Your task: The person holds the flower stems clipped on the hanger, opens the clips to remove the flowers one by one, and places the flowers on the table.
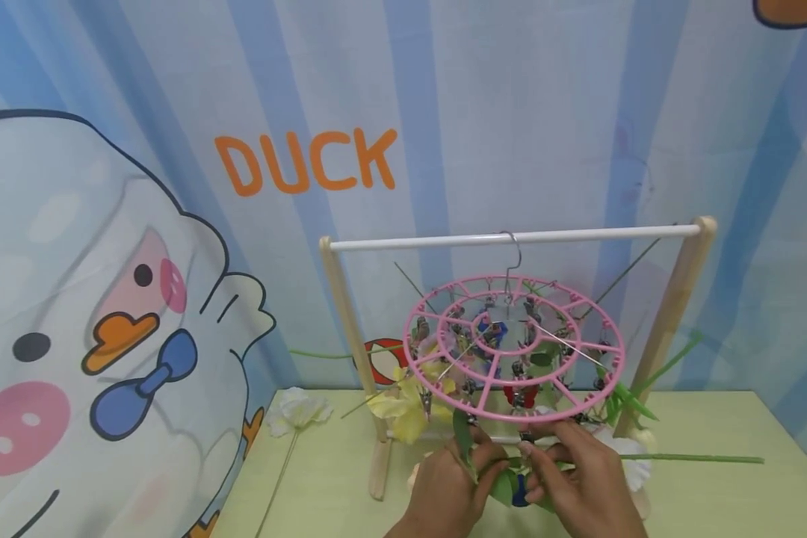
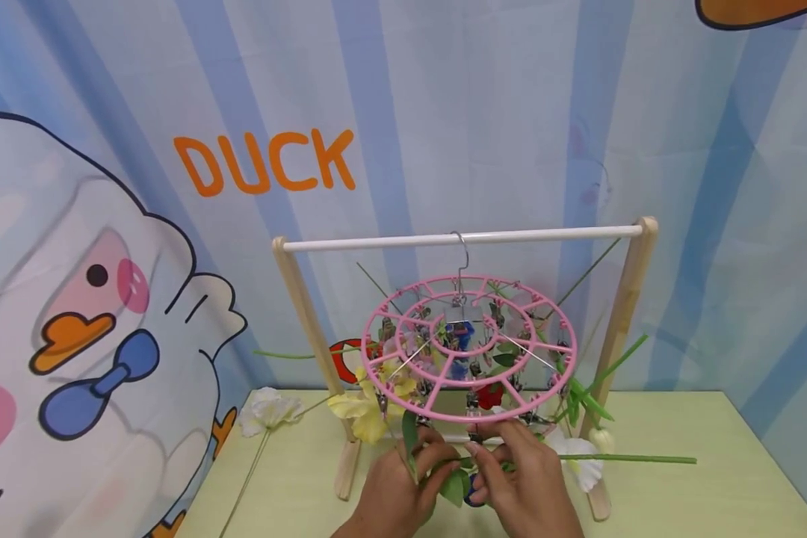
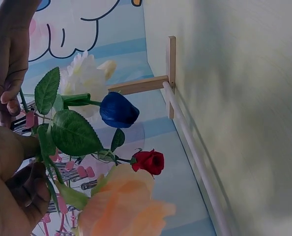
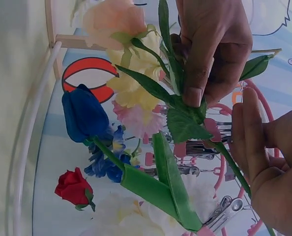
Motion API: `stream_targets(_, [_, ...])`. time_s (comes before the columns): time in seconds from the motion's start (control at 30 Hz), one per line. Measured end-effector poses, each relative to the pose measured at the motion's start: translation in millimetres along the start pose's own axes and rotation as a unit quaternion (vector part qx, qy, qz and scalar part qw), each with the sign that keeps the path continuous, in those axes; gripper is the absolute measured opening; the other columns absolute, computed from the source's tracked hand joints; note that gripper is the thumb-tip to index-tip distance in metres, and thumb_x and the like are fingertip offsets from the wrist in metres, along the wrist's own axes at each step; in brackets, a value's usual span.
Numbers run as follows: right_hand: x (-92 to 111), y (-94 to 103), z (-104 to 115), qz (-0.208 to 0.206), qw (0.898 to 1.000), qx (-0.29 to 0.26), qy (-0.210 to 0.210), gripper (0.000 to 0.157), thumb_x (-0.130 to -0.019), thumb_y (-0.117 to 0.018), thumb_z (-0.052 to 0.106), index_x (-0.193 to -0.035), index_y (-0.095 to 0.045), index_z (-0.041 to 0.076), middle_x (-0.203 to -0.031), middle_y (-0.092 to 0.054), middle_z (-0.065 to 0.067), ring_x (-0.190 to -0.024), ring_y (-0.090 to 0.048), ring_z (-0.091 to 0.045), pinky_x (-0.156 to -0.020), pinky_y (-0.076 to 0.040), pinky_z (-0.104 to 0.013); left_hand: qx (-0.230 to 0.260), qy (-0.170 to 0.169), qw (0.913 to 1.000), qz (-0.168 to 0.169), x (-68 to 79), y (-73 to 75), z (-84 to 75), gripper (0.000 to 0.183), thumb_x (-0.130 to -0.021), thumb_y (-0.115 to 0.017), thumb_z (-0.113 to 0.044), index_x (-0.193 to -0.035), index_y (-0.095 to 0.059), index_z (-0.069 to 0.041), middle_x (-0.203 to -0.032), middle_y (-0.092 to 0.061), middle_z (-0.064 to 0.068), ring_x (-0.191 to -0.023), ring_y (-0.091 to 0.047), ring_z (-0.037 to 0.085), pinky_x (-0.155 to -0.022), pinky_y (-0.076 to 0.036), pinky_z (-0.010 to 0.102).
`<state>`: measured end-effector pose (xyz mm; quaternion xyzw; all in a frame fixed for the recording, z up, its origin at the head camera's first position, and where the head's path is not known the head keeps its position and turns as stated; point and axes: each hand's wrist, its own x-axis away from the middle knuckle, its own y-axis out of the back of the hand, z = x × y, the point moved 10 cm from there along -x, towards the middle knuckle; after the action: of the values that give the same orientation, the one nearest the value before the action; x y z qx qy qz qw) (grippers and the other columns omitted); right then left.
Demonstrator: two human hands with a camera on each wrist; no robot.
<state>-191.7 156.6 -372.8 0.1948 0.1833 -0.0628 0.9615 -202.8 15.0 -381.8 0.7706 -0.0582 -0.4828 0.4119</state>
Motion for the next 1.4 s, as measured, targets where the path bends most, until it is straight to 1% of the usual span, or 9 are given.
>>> stream_targets(0.13, [0.1,3.1,0.3,-0.022,1.000,0.002,0.004,0.018,-0.096,-0.074,-0.001,-0.113,-0.071,0.004,-0.089,-0.067,-0.008,-0.057,-0.067,-0.003,-0.051,-0.059,-0.027,0.000,-0.002,0.9999,0.011,0.0,-1.2,-0.9,0.005,-0.099,-0.077,-0.026,-0.100,-0.077,-0.022,-0.101,-0.074,-0.004,-0.082,-0.072,0.007,-0.067,-0.053,0.012])
stream_targets(0.37, [-1.4,4.7,-2.6,-0.024,0.999,0.001,-0.030,0.015,-0.097,-0.074,0.002,-0.111,-0.071,0.002,-0.092,-0.072,-0.008,-0.057,-0.069,-0.005,-0.053,-0.060,-0.028,-0.035,0.008,0.9971,0.068,3.9,-8.9,1.2,0.005,-0.098,-0.077,-0.026,-0.100,-0.078,-0.022,-0.102,-0.078,-0.003,-0.083,-0.073,0.006,-0.066,-0.051,0.010])
stream_targets(0.5, [-2.4,6.7,-0.6,-0.024,0.999,0.002,-0.037,0.014,-0.096,-0.074,-0.001,-0.109,-0.071,0.002,-0.089,-0.072,-0.009,-0.057,-0.069,-0.007,-0.053,-0.060,-0.028,-0.031,0.012,0.9961,0.081,6.6,-11.0,3.4,0.005,-0.099,-0.076,-0.027,-0.101,-0.079,-0.022,-0.099,-0.076,-0.006,-0.080,-0.070,0.002,-0.063,-0.047,0.008])
stream_targets(0.73, [-1.2,2.8,-10.7,0.005,0.994,0.016,-0.110,0.026,-0.101,-0.073,0.011,-0.126,-0.068,0.007,-0.094,-0.076,-0.008,-0.058,-0.070,-0.011,-0.054,-0.060,-0.028,-0.040,0.005,0.9951,0.090,10.2,-10.9,4.5,0.006,-0.100,-0.075,-0.027,-0.100,-0.077,-0.022,-0.101,-0.073,-0.006,-0.082,-0.069,0.002,-0.063,-0.046,0.008])
stream_targets(0.93, [-1.1,3.0,-1.5,0.003,0.997,0.033,-0.076,0.027,-0.101,-0.072,0.011,-0.127,-0.066,0.009,-0.104,-0.070,-0.011,-0.057,-0.067,-0.008,-0.051,-0.059,-0.026,-0.044,-0.016,0.9951,0.087,12.2,-8.4,3.5,0.005,-0.101,-0.075,-0.023,-0.098,-0.076,-0.019,-0.103,-0.075,-0.006,-0.085,-0.072,0.004,-0.067,-0.052,0.010])
stream_targets(1.03, [-1.0,3.1,2.4,0.004,0.998,0.037,-0.060,0.026,-0.101,-0.072,0.010,-0.126,-0.067,0.010,-0.105,-0.069,-0.011,-0.056,-0.067,-0.006,-0.050,-0.058,-0.026,-0.043,-0.031,0.9943,0.092,13.6,-8.2,3.5,0.005,-0.101,-0.074,-0.021,-0.098,-0.076,-0.018,-0.098,-0.074,-0.008,-0.080,-0.071,0.002,-0.066,-0.050,0.008])
stream_targets(1.17, [-1.0,2.6,3.8,0.008,0.998,0.039,-0.051,0.027,-0.102,-0.072,0.012,-0.128,-0.067,0.011,-0.106,-0.069,-0.011,-0.056,-0.066,-0.005,-0.049,-0.057,-0.026,-0.057,-0.046,0.9921,0.102,18.0,-9.3,6.7,0.009,-0.099,-0.077,-0.024,-0.097,-0.072,-0.017,-0.080,-0.068,-0.009,-0.060,-0.054,-0.003,-0.054,-0.037,0.005])
stream_targets(1.27, [-1.3,1.8,2.6,0.009,0.998,0.035,-0.058,0.029,-0.102,-0.071,0.013,-0.131,-0.067,0.012,-0.109,-0.069,-0.012,-0.056,-0.067,-0.006,-0.049,-0.058,-0.027,-0.089,-0.057,0.9874,0.118,21.6,-10.6,9.3,0.012,-0.097,-0.079,-0.029,-0.097,-0.071,-0.019,-0.073,-0.064,-0.010,-0.057,-0.047,-0.003,-0.052,-0.032,0.008])
stream_targets(1.4, [-1.2,0.9,2.0,0.009,0.997,0.026,-0.069,0.032,-0.102,-0.071,0.012,-0.134,-0.066,0.013,-0.112,-0.068,-0.013,-0.058,-0.068,-0.009,-0.050,-0.059,-0.027,-0.133,-0.085,0.9774,0.141,26.8,-9.6,10.1,0.011,-0.095,-0.080,-0.033,-0.099,-0.075,-0.025,-0.079,-0.067,-0.013,-0.068,-0.059,-0.001,-0.059,-0.043,0.012])
